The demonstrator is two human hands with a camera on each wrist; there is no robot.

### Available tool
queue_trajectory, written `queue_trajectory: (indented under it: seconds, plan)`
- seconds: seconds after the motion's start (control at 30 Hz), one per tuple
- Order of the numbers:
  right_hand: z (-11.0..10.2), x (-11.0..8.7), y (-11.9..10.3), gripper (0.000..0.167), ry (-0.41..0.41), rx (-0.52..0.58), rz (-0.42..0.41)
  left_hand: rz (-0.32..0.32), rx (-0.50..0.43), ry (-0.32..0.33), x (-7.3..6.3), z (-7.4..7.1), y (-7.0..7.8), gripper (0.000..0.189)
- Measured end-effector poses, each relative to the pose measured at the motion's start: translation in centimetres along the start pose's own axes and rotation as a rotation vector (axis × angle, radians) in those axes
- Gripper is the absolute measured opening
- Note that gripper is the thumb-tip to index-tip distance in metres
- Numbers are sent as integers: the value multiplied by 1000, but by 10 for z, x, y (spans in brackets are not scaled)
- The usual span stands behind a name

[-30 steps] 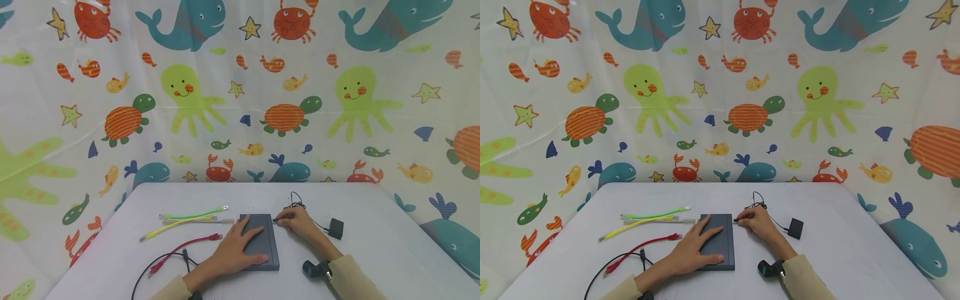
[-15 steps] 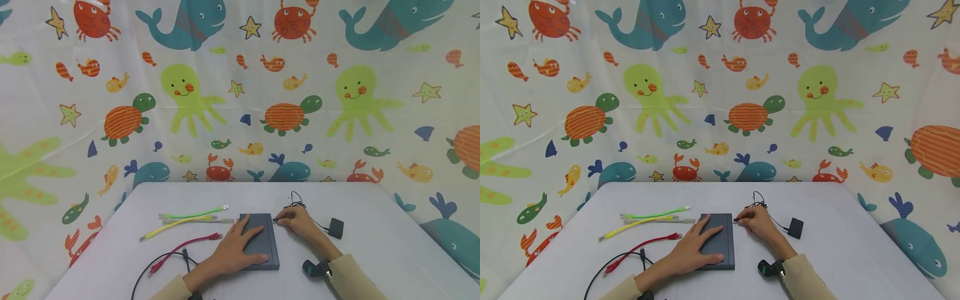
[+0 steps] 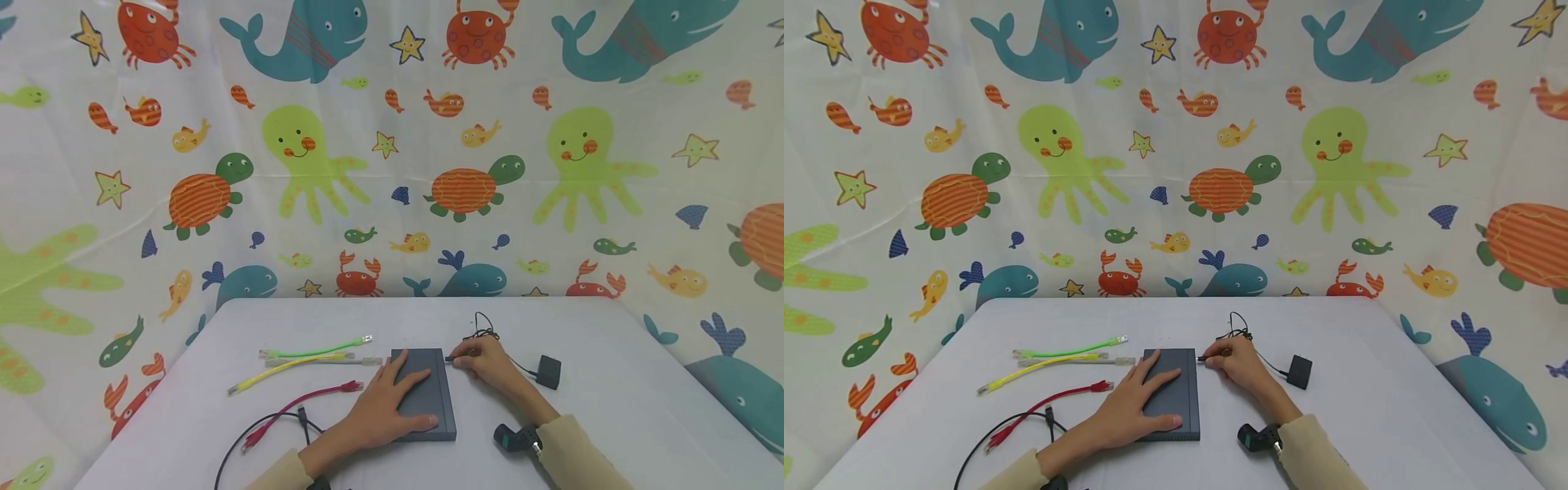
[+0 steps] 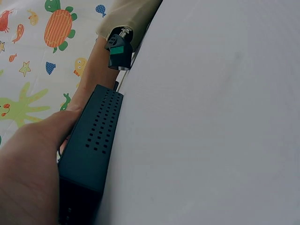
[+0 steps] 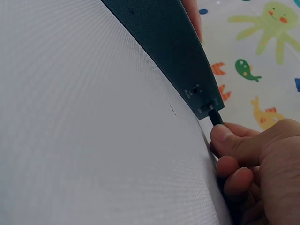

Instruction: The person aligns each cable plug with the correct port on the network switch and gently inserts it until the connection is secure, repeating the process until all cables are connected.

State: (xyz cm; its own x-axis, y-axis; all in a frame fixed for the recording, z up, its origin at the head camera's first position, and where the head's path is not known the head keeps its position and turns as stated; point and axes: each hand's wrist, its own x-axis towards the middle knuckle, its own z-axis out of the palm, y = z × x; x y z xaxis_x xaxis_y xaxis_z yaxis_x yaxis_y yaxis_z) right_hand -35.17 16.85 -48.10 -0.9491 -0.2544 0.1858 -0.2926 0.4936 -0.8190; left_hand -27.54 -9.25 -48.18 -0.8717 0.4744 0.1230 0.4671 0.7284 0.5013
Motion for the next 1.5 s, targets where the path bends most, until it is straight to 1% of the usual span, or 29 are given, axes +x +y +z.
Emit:
queue_trajectory:
  seconds: [0.5,0.67,0.97,1.27,1.5]
  plan:
    - [0,0,0,12,-2,7,-20,-5,-4,-5,0,-1,1,75]
    - [0,0,0,11,3,-1,-13,0,-7,-2,1,-1,1,74]
    - [-1,1,0,11,6,-18,-24,1,-1,-2,1,-2,2,75]
    - [-1,0,0,11,2,-2,8,0,-1,-7,-1,-1,1,75]
    - [0,0,1,12,15,-23,-28,-1,-3,-8,-1,-1,1,75]
